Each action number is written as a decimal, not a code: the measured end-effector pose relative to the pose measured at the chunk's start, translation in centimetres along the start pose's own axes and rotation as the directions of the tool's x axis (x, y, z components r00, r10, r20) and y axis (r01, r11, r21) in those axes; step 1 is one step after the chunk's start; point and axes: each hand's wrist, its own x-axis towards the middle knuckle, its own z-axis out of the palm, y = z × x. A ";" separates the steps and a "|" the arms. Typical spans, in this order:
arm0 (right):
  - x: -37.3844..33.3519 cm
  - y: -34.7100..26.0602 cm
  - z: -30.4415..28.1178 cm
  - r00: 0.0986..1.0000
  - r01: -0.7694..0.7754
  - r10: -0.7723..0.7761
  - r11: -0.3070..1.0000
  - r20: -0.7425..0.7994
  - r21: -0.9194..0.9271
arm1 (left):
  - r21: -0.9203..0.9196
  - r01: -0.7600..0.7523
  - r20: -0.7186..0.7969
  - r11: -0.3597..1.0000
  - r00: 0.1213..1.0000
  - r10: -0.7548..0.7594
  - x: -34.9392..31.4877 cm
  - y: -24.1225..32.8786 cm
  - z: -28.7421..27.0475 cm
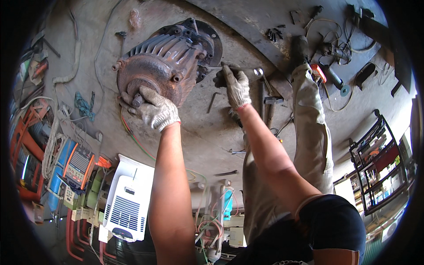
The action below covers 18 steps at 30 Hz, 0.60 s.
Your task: The person is working on a mechanical part, using a wrench to tighten bolts. They are sitting on the floor in a workshop environment, surrounded by tools and equipment.
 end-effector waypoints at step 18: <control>0.7 0.3 -2.8 0.955 0.098 0.135 0.696 0.264 -0.711 | 0.001 -0.202 -0.008 0.979 0.979 0.202 0.5 -2.1 0.8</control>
